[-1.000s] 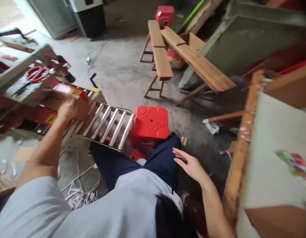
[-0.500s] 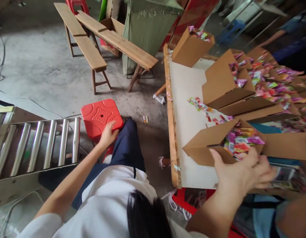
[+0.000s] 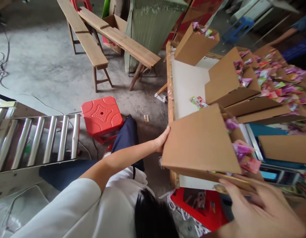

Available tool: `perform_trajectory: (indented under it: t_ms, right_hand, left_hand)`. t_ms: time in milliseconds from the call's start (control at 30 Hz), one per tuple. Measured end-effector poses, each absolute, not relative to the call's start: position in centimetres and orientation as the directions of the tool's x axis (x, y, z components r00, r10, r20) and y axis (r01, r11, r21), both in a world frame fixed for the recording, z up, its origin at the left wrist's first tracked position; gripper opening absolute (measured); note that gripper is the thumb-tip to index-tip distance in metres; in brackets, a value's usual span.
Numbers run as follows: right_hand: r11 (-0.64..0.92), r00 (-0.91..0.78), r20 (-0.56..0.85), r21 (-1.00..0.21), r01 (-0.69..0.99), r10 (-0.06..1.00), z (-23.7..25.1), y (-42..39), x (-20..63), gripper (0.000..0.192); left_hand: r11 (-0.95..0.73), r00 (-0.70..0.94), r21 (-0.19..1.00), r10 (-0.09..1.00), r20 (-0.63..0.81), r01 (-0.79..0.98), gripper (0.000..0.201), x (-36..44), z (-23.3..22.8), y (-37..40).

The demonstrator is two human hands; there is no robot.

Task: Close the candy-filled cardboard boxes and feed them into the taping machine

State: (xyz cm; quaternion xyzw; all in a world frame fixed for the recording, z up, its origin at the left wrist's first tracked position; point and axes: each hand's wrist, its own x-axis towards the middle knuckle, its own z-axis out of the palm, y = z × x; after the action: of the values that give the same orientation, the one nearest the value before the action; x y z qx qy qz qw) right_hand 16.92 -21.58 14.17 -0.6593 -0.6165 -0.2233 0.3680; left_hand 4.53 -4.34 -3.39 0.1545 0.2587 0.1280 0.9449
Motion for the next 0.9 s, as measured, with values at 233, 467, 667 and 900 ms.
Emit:
perform_trajectory:
  t_ms: [233,467,667,900]
  right_hand:
    - [0.627,-0.377,0.565,-0.348,0.697,0.734,11.4,-13.1,7.6,0.014]
    - [0.712,-0.705,0.225,-0.457,0.533,0.672,-0.7,0.2,-4.9,0.023]
    - [0.728,-0.683,0.264,-0.340,0.595,0.681,-2.3,1.0,-9.8,0.047]
    - [0.590,-0.608,0.012,-0.256,0.766,0.794,-5.0,4.4,-17.3,0.061]
  left_hand:
    - [0.689,0.515,0.277,0.699,-0.495,-0.669,0.082,-11.9,-4.6,0.6]
    - [0.299,-0.546,0.877,0.693,-0.470,-0.375,0.058,-27.6,-9.7,4.5]
    - [-0.051,-0.510,0.990,0.853,0.111,0.130,0.044,-35.5,-5.4,7.2]
    - [-0.187,-0.114,0.874,0.958,0.263,0.448,0.040,-37.0,-2.8,8.2]
